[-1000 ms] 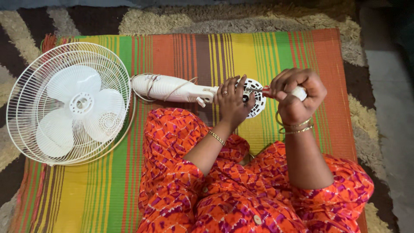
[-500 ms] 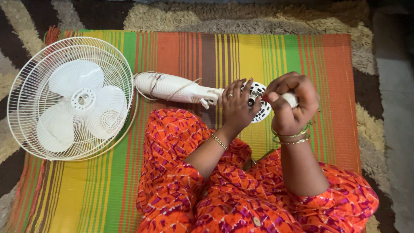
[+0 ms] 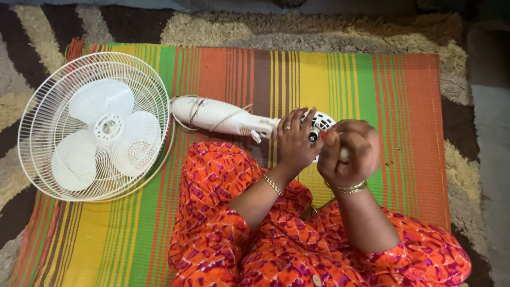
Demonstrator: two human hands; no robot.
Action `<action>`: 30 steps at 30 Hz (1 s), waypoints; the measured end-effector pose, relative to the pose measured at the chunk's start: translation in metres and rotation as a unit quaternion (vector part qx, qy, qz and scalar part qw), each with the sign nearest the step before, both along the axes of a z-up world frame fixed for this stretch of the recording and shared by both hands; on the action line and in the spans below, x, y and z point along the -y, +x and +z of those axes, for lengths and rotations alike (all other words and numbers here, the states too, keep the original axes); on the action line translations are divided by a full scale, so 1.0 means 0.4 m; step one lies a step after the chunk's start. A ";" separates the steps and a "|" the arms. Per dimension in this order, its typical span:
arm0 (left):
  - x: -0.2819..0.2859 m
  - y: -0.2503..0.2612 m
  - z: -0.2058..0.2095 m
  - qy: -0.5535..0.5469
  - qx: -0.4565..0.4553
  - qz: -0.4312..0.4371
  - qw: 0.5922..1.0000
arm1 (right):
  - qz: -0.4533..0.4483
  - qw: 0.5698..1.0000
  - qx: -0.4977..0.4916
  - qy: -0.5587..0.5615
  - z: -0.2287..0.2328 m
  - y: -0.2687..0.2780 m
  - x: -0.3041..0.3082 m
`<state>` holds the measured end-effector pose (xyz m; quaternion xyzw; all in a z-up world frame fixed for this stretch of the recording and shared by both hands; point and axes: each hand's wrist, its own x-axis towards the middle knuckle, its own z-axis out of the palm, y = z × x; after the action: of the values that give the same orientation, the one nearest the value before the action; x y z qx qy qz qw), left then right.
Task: The person sits on a mat and uses a screwdriver to remove screws from the rear cap of a white pedestal fan motor housing. They loosen and remove several screws, placing them on the mat, and continue to work on the fan's rear assembly.
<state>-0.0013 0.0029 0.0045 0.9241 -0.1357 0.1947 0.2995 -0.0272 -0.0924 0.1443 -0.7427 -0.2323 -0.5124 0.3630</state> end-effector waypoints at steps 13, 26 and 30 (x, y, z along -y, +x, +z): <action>-0.010 -0.031 0.001 0.018 -0.002 0.003 1.000 | 0.526 0.794 -0.218 0.214 0.021 0.044 0.045; -0.004 -0.021 -0.026 0.022 0.024 0.001 0.999 | 0.185 0.970 -0.159 0.013 0.102 -0.037 0.006; -0.014 -0.023 -0.037 -0.026 0.052 -0.032 0.998 | 0.316 0.903 -0.284 0.072 0.103 -0.045 0.021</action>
<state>-0.0106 0.0085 -0.0101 0.8999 -0.1752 0.2362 0.3221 -0.0453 -0.1009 0.1857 -0.7163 -0.3041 -0.1541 0.6089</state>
